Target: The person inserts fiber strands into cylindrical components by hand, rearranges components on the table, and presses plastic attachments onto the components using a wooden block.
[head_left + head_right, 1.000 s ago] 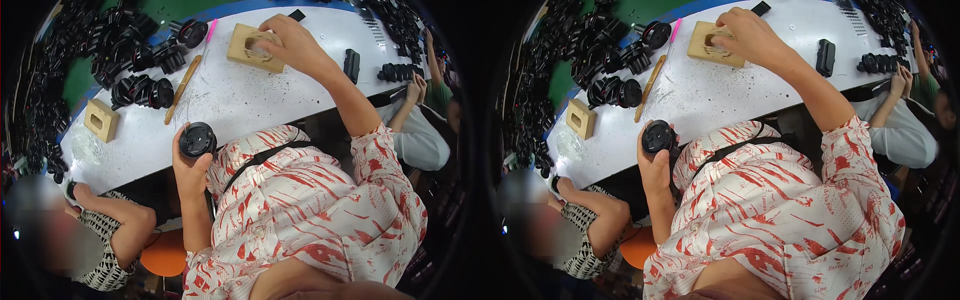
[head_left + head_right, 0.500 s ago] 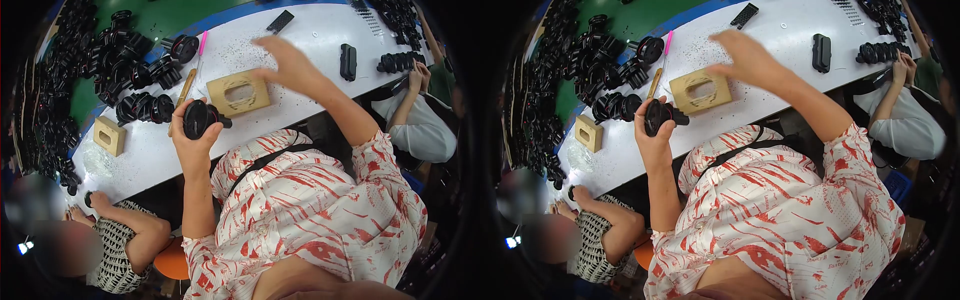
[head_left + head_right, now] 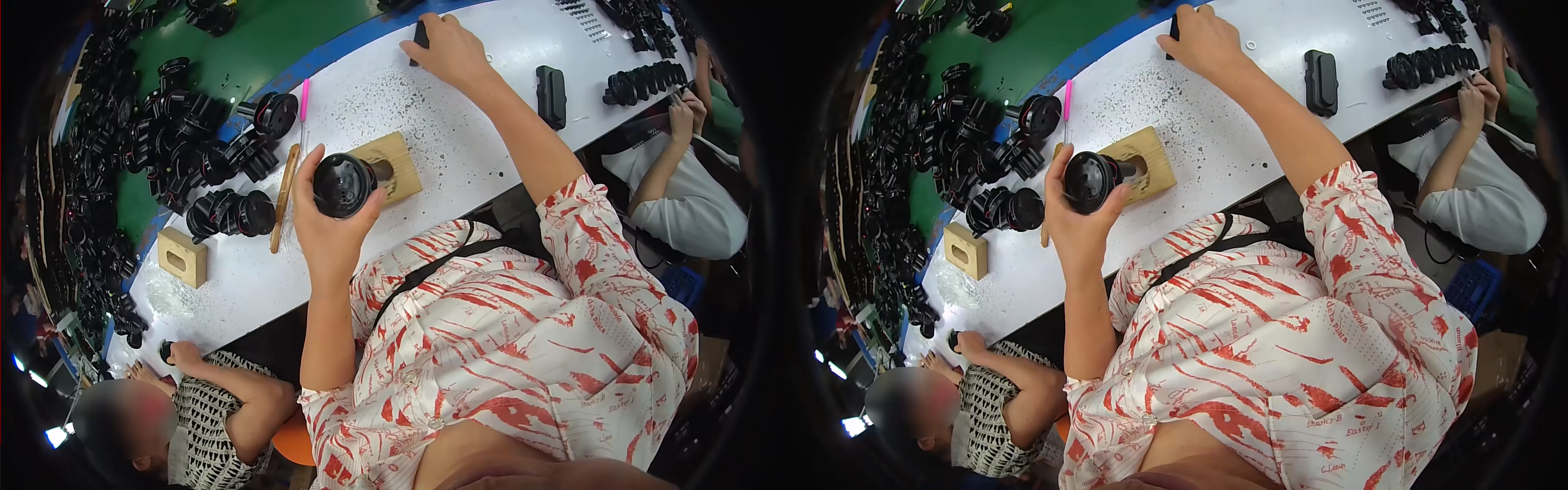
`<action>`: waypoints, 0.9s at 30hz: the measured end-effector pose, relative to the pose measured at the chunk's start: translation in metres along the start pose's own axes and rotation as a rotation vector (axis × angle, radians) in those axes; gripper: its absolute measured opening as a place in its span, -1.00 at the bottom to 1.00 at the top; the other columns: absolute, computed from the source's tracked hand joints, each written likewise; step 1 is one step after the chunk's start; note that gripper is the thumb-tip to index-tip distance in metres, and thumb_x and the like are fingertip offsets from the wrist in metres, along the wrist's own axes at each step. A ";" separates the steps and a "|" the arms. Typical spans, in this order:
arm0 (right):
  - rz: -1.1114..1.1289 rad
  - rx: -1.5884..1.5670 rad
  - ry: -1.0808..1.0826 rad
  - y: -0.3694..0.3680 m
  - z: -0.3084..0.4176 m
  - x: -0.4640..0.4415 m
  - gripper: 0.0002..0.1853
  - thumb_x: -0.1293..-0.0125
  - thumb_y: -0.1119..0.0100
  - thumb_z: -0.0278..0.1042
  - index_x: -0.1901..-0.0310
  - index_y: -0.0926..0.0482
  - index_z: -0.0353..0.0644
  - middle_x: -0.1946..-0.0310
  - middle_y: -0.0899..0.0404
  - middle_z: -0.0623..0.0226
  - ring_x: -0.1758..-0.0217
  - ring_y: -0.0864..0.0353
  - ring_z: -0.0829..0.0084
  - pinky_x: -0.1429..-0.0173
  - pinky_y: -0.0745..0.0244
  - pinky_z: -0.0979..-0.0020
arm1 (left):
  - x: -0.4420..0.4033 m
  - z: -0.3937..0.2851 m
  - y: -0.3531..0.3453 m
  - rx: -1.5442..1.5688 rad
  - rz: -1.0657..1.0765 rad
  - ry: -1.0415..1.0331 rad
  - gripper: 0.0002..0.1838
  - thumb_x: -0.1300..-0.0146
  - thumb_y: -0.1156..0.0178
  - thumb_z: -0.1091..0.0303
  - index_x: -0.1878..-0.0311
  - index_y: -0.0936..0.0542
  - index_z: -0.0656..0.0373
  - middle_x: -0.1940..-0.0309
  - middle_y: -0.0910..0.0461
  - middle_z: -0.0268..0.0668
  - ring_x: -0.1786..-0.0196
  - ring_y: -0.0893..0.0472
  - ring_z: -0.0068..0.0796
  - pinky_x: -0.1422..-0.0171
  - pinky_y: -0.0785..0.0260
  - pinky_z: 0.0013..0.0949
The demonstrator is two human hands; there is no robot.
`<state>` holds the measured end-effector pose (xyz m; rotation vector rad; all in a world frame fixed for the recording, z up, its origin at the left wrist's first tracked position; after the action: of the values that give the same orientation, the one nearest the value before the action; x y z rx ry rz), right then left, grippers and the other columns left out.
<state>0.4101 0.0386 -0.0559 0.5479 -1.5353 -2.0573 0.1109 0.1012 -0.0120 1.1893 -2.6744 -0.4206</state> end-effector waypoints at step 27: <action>0.429 -1.209 0.168 0.013 -0.002 0.145 -0.70 -0.48 -0.26 -0.32 -0.14 -0.60 -0.25 0.25 -0.59 0.50 0.30 -0.51 0.72 0.20 -0.47 0.60 | 0.043 0.005 -0.019 -0.658 -0.232 -0.666 -0.29 0.05 -0.45 0.65 -0.28 -0.56 0.19 -0.02 -0.61 -0.13 -0.07 -0.59 0.01 -0.20 -0.45 -0.05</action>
<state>0.2989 -0.0547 -0.0467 -0.0879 -0.1078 -2.0586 0.0949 0.0579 -0.0204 1.2745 -2.4712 -1.8387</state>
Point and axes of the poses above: each hand's wrist, its own x-axis away from the middle knuckle, its own y-axis out of the back of the hand, z = x × y, the point moved 7 cm from there along -x, towards the middle knuckle
